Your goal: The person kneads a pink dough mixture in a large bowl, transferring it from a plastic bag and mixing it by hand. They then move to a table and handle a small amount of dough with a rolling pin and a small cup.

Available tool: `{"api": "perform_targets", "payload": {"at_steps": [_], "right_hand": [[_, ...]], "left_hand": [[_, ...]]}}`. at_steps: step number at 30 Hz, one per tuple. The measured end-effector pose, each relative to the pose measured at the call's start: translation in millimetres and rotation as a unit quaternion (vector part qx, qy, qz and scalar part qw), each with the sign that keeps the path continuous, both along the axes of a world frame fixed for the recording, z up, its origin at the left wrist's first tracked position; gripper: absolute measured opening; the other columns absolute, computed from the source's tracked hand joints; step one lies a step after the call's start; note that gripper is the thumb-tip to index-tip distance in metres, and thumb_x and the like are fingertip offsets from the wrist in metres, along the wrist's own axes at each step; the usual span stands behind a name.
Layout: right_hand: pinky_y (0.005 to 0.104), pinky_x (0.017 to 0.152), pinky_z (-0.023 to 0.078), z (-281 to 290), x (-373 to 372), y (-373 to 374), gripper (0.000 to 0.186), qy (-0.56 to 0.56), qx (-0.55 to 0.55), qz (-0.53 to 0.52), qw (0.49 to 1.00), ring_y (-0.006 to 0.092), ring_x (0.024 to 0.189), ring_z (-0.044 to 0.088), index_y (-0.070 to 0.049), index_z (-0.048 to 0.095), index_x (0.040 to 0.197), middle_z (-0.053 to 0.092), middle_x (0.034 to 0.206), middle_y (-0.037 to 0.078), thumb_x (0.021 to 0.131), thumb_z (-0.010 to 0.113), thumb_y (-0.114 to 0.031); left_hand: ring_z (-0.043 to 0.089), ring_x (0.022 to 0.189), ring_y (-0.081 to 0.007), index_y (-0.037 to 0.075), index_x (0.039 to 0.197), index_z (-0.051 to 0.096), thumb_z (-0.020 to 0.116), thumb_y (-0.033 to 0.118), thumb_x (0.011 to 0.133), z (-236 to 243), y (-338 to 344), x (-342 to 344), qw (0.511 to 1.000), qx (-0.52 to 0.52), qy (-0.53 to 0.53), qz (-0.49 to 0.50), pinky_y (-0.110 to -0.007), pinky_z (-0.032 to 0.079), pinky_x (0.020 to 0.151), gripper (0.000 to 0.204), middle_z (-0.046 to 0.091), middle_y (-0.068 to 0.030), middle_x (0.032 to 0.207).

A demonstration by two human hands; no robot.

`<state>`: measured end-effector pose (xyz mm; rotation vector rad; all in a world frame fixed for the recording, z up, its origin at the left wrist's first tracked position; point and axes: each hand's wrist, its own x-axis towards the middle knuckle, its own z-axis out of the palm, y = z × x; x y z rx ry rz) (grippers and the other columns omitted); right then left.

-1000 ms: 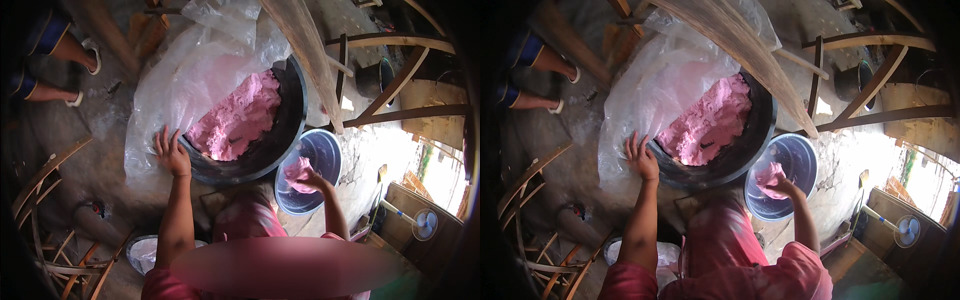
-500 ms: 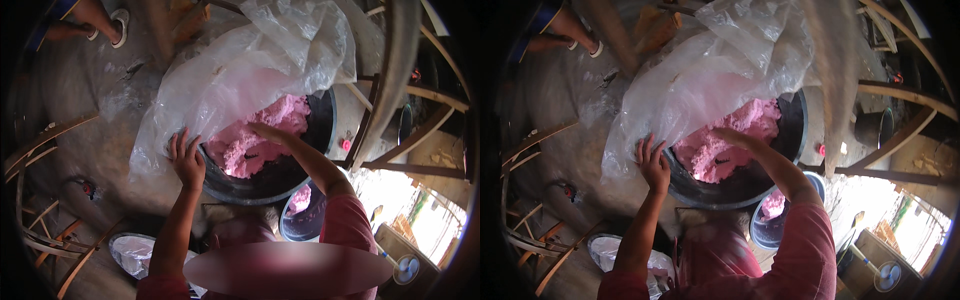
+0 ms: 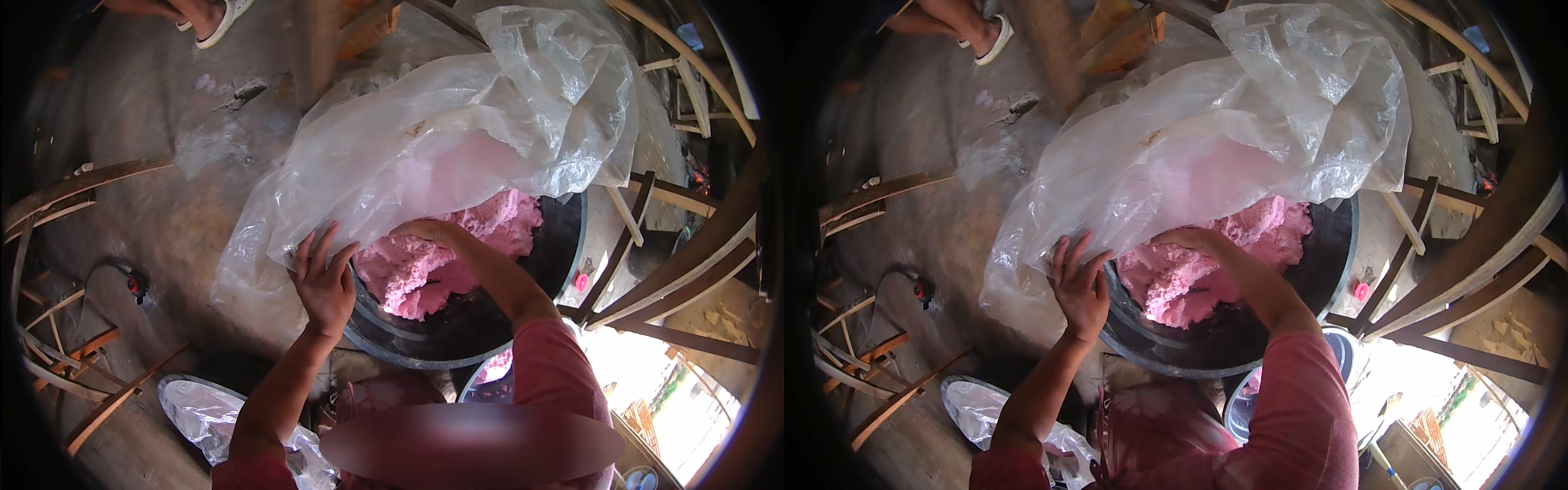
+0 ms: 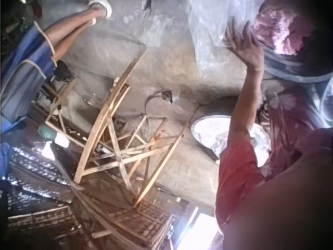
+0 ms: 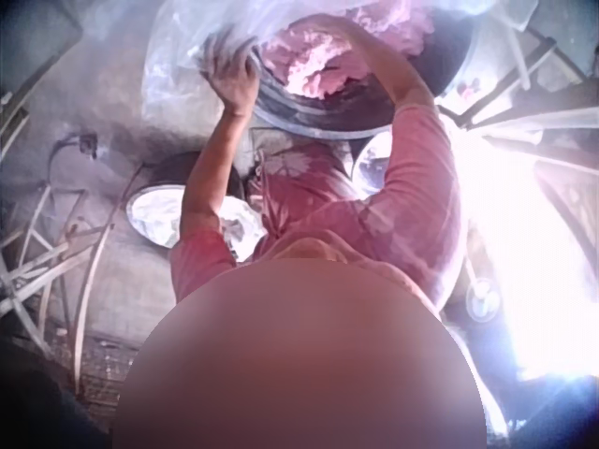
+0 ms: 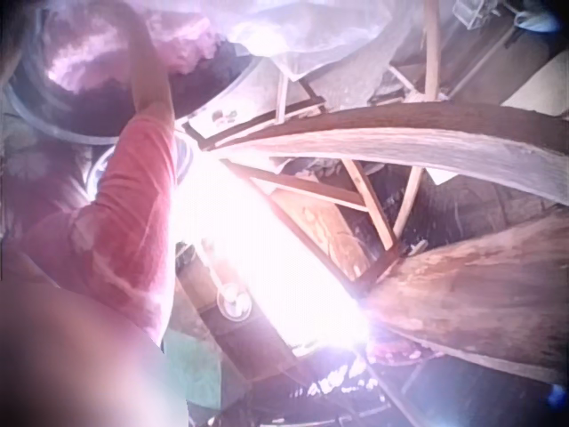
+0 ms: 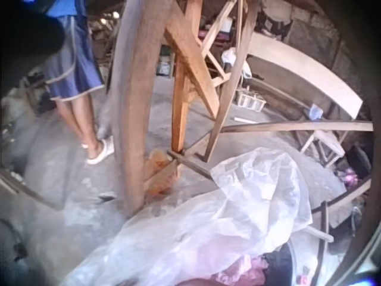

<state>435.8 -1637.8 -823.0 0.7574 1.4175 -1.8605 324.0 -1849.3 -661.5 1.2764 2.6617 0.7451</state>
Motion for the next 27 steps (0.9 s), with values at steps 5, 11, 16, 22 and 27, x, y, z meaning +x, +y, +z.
{"api": "perform_targets", "payload": {"at_steps": [5, 11, 16, 22, 27], "right_hand": [[0.0347, 0.104, 0.036, -8.1, 7.9, -19.5, 0.06, -0.056, -0.062, -0.058, 0.995, 0.0201, 0.125, 0.046, -0.011, 0.054, 0.133, 0.053, 0.134, 0.007, 0.084, 0.063, -0.044], [0.0362, 0.104, 0.038, 17.7, 37.6, -60.3, 0.063, -0.163, -0.074, -0.152, 0.972, 0.0201, 0.128, 0.044, -0.012, 0.044, 0.141, 0.047, 0.14, 0.007, 0.089, 0.056, -0.047], [0.0339, 0.108, 0.032, 77.7, 74.4, -68.8, 0.059, 0.05, -0.19, -0.19, 0.962, 0.0235, 0.13, 0.041, -0.002, 0.035, 0.143, 0.044, 0.142, 0.01, 0.095, 0.049, -0.035], [0.0349, 0.112, 0.026, 186.6, 182.9, -77.6, 0.07, 0.102, -0.165, -0.278, 0.941, 0.0204, 0.133, 0.037, -0.001, 0.024, 0.148, 0.038, 0.147, 0.009, 0.095, 0.053, -0.038], [0.0361, 0.109, 0.031, 274.7, 305.6, -88.6, 0.072, 0.066, -0.034, -0.238, 0.968, 0.022, 0.128, 0.044, 0.0, 0.034, 0.143, 0.046, 0.141, 0.012, 0.092, 0.058, -0.046]], "left_hand": [[0.043, 0.128, -0.0274, 0.021, 0.099, 0.069, 0.062, 0.0, 0.075, -1.1, -1.0, 1.3, 1.0, 0.004, 0.023, -0.005, -0.047, 0.033, 0.103, 0.032, 0.056, 0.002, 0.131], [0.043, 0.129, -0.0268, 0.02, 0.097, 0.069, 0.061, -0.002, 0.075, -1.3, -1.1, 2.5, 0.999, 0.024, 0.047, -0.006, -0.047, 0.033, 0.103, 0.032, 0.055, 0.0019, 0.131], [0.041, 0.131, -0.0247, 0.021, 0.099, 0.069, 0.061, -0.002, 0.074, -0.7, -3.6, 5.7, 0.998, 0.008, 0.061, -0.008, -0.047, 0.033, 0.104, 0.035, 0.054, 0.0044, 0.132], [0.04, 0.132, -0.0245, 0.024, 0.101, 0.068, 0.062, -0.001, 0.074, -3.5, -4.5, 7.5, 0.999, -0.006, 0.052, -0.004, -0.048, 0.031, 0.105, 0.037, 0.052, 0.0058, 0.134], [0.04, 0.132, -0.0245, 0.024, 0.101, 0.068, 0.063, 0.001, 0.073, -4.7, -4.1, 6.6, 0.998, -0.024, 0.059, -0.008, -0.048, 0.029, 0.107, 0.037, 0.051, 0.0061, 0.136]]}}
